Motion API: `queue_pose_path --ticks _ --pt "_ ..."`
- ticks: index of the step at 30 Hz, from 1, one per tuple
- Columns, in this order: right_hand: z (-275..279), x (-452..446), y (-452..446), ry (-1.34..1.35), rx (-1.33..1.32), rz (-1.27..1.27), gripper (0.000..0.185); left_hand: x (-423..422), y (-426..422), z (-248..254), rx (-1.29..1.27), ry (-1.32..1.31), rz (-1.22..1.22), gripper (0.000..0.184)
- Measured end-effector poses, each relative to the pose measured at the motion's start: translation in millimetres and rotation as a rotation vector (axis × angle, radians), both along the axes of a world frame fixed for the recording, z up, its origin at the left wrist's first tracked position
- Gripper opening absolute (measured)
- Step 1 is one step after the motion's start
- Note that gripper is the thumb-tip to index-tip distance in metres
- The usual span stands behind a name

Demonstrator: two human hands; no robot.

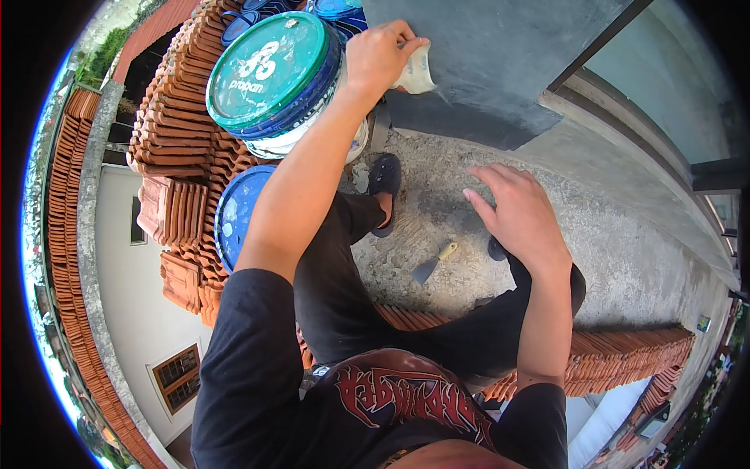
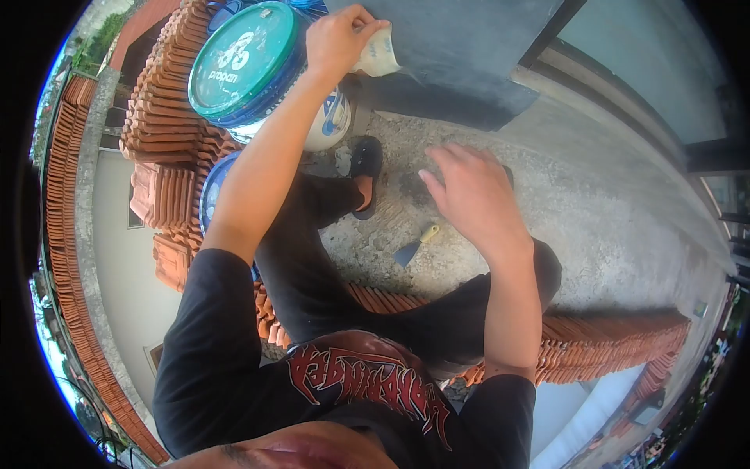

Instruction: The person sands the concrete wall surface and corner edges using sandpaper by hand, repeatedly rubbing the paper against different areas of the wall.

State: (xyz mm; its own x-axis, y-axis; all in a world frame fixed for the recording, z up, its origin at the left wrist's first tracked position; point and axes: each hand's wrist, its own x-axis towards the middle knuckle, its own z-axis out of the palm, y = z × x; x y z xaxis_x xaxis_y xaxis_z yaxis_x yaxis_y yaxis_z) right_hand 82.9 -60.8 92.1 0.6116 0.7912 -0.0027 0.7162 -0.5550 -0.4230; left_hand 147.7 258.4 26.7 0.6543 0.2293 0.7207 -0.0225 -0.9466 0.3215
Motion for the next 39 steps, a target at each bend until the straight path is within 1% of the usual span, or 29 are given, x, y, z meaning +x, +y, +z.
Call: queue_pose_path --ticks 3,6,8,11,12,15,16,20,23,27,31,32,36,39 --pt "-1.1 -0.6 -0.7 0.001 -0.017 -0.003 0.033 -2.3 0.7 5.9 -0.109 0.056 0.013 0.032" --pt "-2.0 0.5 0.9 0.004 -0.018 0.005 0.033 0.6 2.2 -9.5 -0.031 0.068 0.020 0.032" --pt "-4.7 0.9 0.8 -0.020 0.005 0.013 0.032 -1.1 1.5 -5.2 0.014 0.051 0.018 0.032" --pt "-8.8 -0.3 -1.6 -0.075 0.052 0.024 0.029 -0.5 3.7 1.3 -0.080 0.012 0.000 0.032" --pt "-8.6 -0.5 -1.7 -0.081 0.057 0.027 0.029 -0.3 1.3 2.1 -0.153 0.066 0.032 0.031" --pt "-10.3 -0.3 -0.7 -0.080 0.072 0.038 0.029 3.1 5.4 -17.9 0.010 0.120 0.026 0.031" --pt "-11.0 -0.1 -1.4 -0.073 0.073 0.041 0.029 2.7 3.7 -14.5 0.024 0.119 0.036 0.031" --pt "-5.6 -1.0 -2.8 -0.047 0.026 0.018 0.030 -3.4 2.2 4.2 -0.096 0.019 0.039 0.031" --pt "-2.3 0.0 -1.5 -0.007 -0.009 0.015 0.034 -3.7 6.8 -7.8 -0.051 0.049 0.009 0.032" --pt "-4.0 0.7 -1.2 0.003 -0.008 0.030 0.034 0.1 11.6 -12.8 0.046 -0.006 0.029 0.034" --pt "-2.9 -1.0 -2.8 -0.009 -0.013 0.021 0.033 -4.0 14.0 -1.8 -0.041 -0.013 0.073 0.035" --pt "-5.2 -1.0 -3.2 -0.030 0.014 0.032 0.031 -4.2 13.4 -4.6 -0.039 0.058 0.094 0.036" --pt "-10.2 0.4 -4.2 -0.078 0.071 0.065 0.029 -0.8 17.6 -16.2 0.096 0.050 0.054 0.034" --pt "-9.9 0.6 -6.8 -0.070 0.074 0.060 0.029 -6.9 13.0 11.1 -0.014 -0.069 0.072 0.034"
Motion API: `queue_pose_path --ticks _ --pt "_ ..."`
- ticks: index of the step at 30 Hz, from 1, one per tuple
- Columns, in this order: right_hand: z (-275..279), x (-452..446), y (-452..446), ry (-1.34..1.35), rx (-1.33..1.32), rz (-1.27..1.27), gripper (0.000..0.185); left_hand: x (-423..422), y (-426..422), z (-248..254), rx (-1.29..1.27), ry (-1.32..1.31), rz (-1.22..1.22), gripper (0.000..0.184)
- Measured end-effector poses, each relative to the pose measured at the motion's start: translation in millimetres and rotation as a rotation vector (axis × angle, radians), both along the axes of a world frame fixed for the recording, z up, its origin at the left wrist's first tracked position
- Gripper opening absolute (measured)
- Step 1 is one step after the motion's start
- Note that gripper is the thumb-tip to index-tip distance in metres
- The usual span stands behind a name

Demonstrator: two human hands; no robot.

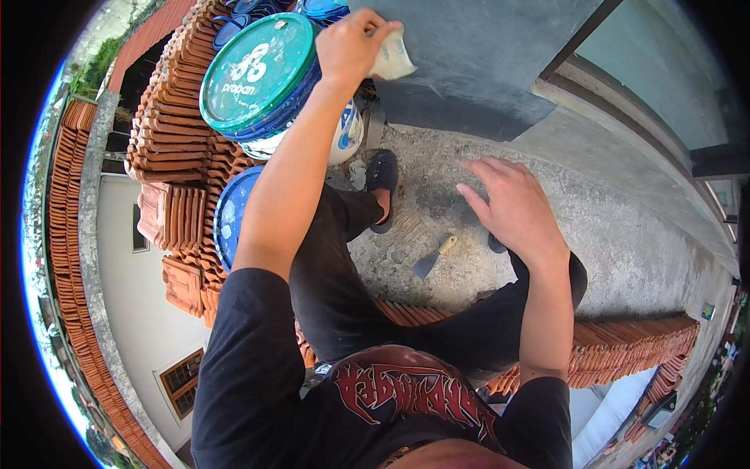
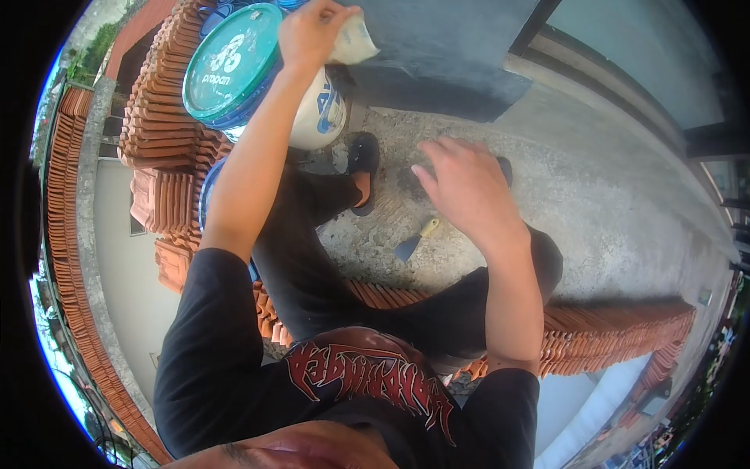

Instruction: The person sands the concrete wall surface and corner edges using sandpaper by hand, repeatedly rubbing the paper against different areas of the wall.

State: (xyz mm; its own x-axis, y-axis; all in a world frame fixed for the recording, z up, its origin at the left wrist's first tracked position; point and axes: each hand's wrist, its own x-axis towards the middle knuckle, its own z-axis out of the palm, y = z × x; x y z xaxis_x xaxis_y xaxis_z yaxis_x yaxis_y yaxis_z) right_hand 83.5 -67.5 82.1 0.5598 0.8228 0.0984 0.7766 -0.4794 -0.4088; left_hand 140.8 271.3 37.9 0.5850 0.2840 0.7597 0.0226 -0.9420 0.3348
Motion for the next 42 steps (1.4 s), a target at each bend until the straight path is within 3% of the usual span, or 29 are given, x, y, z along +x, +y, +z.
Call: queue_pose_path --ticks 5,12,13,16,19,22,23,24,29,32,34,42 --pt "0.0 -0.2 2.5 -0.003 -0.002 0.003 0.029 2.8 3.3 -26.3 0.057 0.099 0.005 0.034" --pt "3.0 -3.1 2.2 0.056 -0.048 -0.023 0.032 -1.7 -3.0 -11.8 -0.201 0.123 -0.005 0.035" --pt "5.0 -1.6 3.6 0.080 -0.066 -0.015 0.033 0.2 -2.0 -18.2 -0.051 0.140 0.009 0.036" --pt "3.8 -0.5 4.3 0.080 -0.089 -0.018 0.034 2.2 1.1 -23.6 0.037 0.151 0.010 0.038" --pt "5.5 -1.8 3.2 0.068 -0.053 -0.024 0.034 1.4 -1.9 -7.3 -0.119 0.038 -0.010 0.037" --pt "3.9 -1.6 3.2 0.079 -0.051 -0.019 0.034 1.9 -2.8 -20.2 -0.273 0.204 -0.005 0.036" --pt "3.5 -0.7 3.9 0.071 -0.055 -0.014 0.034 3.0 0.6 -30.2 -0.046 0.167 -0.013 0.035" --pt "1.7 -0.9 3.5 0.065 -0.059 -0.011 0.034 5.3 4.2 -39.8 0.026 0.208 -0.018 0.035" --pt "4.5 -2.7 2.0 0.029 -0.028 -0.020 0.030 5.2 -10.6 -6.6 -0.100 0.079 0.026 0.035" --pt "3.3 -2.1 2.3 0.062 -0.056 -0.012 0.033 4.9 -13.2 -11.7 -0.170 0.099 -0.033 0.035" --pt "0.3 -1.5 3.3 0.061 -0.070 -0.004 0.033 11.1 -8.3 -31.7 0.011 0.052 -0.045 0.035" --pt "-0.5 -4.0 6.9 0.047 -0.059 -0.001 0.031 18.6 -28.6 -26.5 -0.038 -0.007 -0.068 0.033"
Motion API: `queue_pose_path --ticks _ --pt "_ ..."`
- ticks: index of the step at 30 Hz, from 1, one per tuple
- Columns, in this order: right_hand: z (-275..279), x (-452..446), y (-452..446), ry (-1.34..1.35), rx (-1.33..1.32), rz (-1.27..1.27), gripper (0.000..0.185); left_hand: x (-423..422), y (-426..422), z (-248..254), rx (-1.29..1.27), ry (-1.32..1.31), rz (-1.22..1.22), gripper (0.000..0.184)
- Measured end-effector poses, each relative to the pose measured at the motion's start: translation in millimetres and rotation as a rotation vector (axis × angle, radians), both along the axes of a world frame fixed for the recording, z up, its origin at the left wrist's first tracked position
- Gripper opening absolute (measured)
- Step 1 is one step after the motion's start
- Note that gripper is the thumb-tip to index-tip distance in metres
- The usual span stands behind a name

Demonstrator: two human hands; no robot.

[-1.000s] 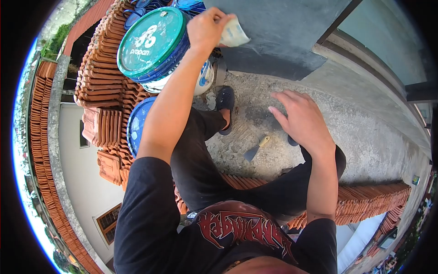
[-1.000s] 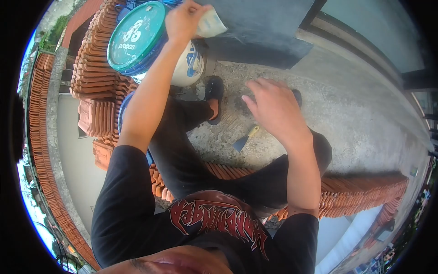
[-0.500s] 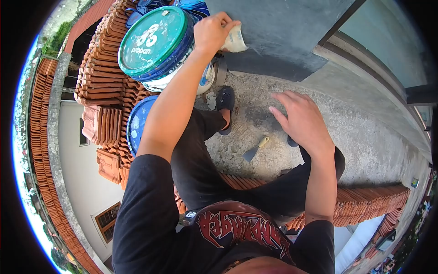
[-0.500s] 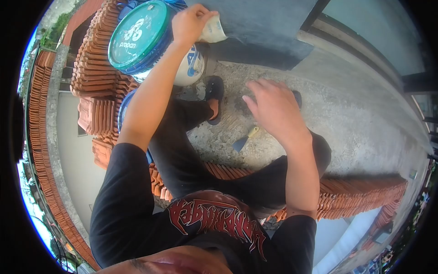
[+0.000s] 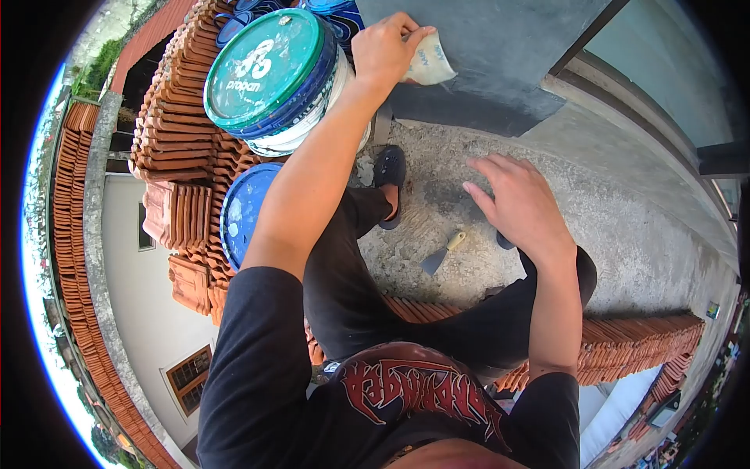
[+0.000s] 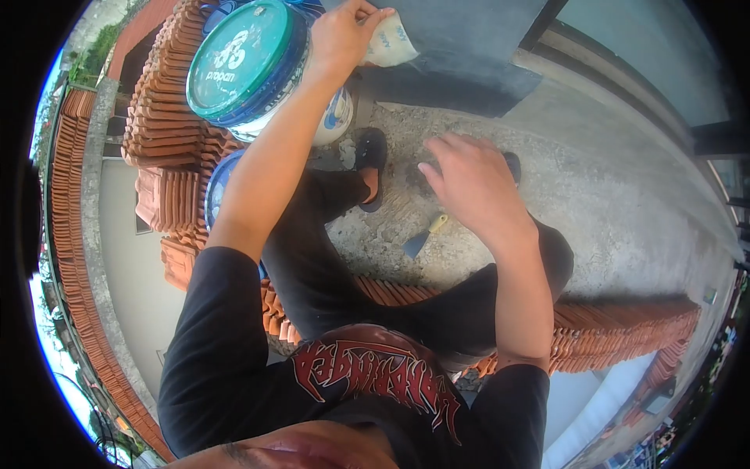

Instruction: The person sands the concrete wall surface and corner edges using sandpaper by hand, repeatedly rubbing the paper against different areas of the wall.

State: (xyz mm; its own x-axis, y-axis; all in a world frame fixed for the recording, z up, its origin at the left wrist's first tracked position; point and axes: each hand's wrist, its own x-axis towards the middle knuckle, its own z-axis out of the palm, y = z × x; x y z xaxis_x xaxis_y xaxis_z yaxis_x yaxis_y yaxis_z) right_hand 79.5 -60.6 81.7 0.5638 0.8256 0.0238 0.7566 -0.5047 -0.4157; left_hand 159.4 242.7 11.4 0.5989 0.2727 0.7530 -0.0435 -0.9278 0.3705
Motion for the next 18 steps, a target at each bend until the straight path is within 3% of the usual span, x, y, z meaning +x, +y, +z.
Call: queue_pose_path --ticks 7,11,14,18 --pt "-1.2 0.3 1.2 0.008 -0.030 -0.004 0.033 2.4 -4.2 5.1 -0.064 -0.006 -0.047 0.034" --pt "-2.4 1.3 1.6 0.019 -0.038 0.003 0.033 2.7 -6.1 -14.9 0.075 0.080 -0.009 0.034" --pt "-0.2 1.3 0.7 0.017 -0.038 -0.004 0.033 7.5 -4.6 -6.9 0.052 -0.089 -0.065 0.033" --pt "-1.1 1.2 -1.8 0.018 -0.035 0.002 0.033 6.5 -8.0 -10.9 0.021 0.043 -0.048 0.034"
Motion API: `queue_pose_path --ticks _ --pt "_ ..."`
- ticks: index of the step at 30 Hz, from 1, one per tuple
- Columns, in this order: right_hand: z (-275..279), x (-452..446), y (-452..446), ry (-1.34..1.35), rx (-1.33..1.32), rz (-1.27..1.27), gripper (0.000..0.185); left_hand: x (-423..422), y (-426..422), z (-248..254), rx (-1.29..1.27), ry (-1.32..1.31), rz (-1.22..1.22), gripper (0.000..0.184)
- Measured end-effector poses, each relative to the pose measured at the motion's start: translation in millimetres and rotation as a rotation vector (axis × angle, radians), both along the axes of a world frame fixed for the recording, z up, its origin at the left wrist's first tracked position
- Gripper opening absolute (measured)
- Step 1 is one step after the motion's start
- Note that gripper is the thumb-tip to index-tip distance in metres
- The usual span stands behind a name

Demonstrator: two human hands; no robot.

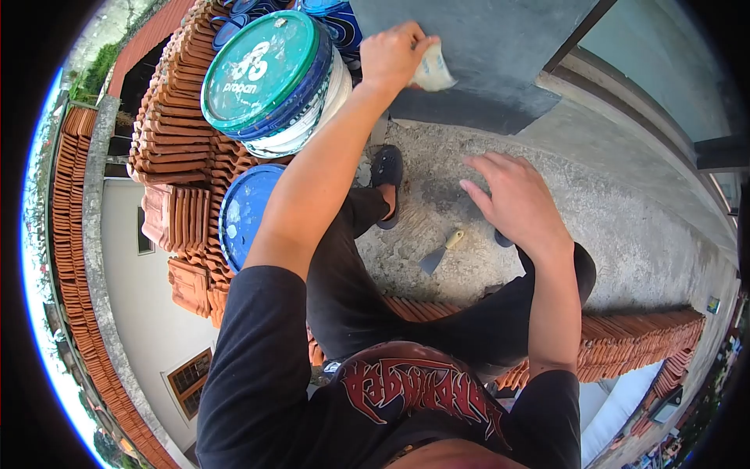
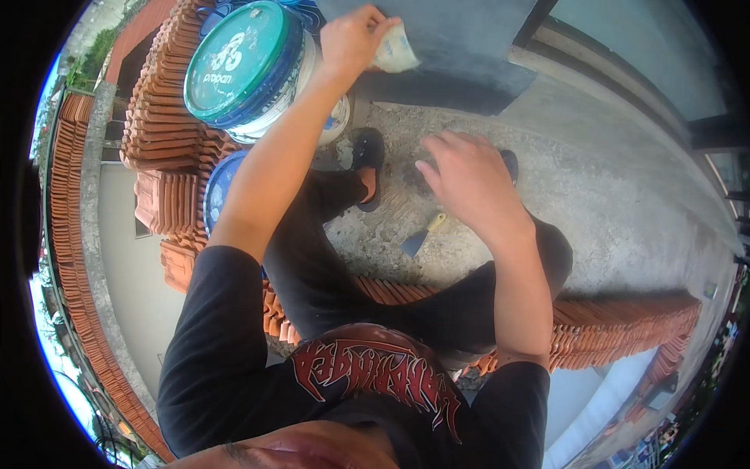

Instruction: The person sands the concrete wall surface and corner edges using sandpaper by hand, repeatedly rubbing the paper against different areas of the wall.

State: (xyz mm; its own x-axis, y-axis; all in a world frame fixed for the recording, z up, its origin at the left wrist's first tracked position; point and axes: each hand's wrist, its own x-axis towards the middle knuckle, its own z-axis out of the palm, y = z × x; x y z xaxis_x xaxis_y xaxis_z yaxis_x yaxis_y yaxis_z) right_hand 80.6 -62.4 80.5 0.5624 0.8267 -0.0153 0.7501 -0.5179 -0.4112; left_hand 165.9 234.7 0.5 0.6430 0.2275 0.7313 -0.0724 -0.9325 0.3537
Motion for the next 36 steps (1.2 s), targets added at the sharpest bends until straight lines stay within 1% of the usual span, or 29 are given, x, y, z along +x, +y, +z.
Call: queue_pose_path --ticks 2,3,6,7,9,10,13,16,17,20,21,23,26,29,30,32,34,36 --pt "-0.4 1.8 -1.5 -0.016 0.002 0.011 0.033 -0.6 -5.2 -5.7 0.091 0.038 0.026 0.036" --pt "-0.4 2.3 -2.5 -0.026 0.009 0.011 0.033 0.3 -4.1 -7.4 0.006 0.026 -0.006 0.036" --pt "2.2 -0.2 -6.0 -0.042 0.063 -0.009 0.029 -0.4 -7.2 18.1 -0.045 -0.048 0.007 0.034" --pt "3.3 -2.0 -6.7 -0.046 0.084 -0.015 0.026 -2.4 -9.6 15.7 -0.090 -0.010 0.028 0.034" --pt "-1.2 0.0 -7.6 -0.047 0.095 -0.006 0.026 1.5 -6.7 -1.4 -0.021 -0.022 0.011 0.035" --pt "-2.3 1.0 -8.5 -0.049 0.098 -0.001 0.026 0.4 -9.3 -0.4 0.011 -0.029 0.003 0.036" --pt "-3.1 1.6 -10.5 -0.054 0.104 -0.002 0.027 0.2 -9.2 7.3 0.010 -0.016 0.019 0.037" --pt "2.3 -0.4 -10.9 -0.043 0.087 -0.026 0.027 -1.2 -6.3 13.4 -0.052 0.013 0.030 0.036" --pt "0.4 0.6 -10.7 -0.043 0.087 -0.020 0.027 -2.0 -7.4 9.5 -0.015 0.046 0.043 0.036" --pt "-3.4 3.3 -10.4 -0.053 0.092 -0.005 0.027 0.9 -7.0 -1.8 0.041 -0.009 0.006 0.037" --pt "-2.6 3.0 -10.5 -0.055 0.097 -0.007 0.027 3.1 -4.1 -3.5 0.031 -0.006 0.022 0.037" --pt "-1.8 1.5 -11.6 -0.052 0.098 -0.013 0.027 0.7 -6.8 11.0 0.015 0.008 0.046 0.037" --pt "-1.4 -0.3 -11.8 -0.046 0.095 -0.013 0.027 -0.9 -7.4 9.2 -0.010 0.029 0.059 0.037" --pt "-3.3 3.1 -11.0 -0.056 0.103 0.002 0.027 1.1 -6.7 0.0 0.063 0.015 0.024 0.037" --pt "-3.3 3.3 -11.1 -0.058 0.109 0.000 0.027 3.1 -3.6 -2.0 0.045 0.009 0.032 0.036" --pt "-2.8 1.7 -11.7 -0.052 0.109 -0.010 0.027 -1.7 -5.9 14.4 0.013 0.008 0.042 0.036" --pt "2.7 0.3 -12.0 -0.044 0.097 -0.020 0.027 -3.9 -6.0 11.1 0.001 0.038 0.057 0.036" --pt "-3.3 2.3 -12.7 -0.061 0.115 -0.004 0.027 -0.5 -4.4 8.9 0.014 0.045 0.053 0.035"
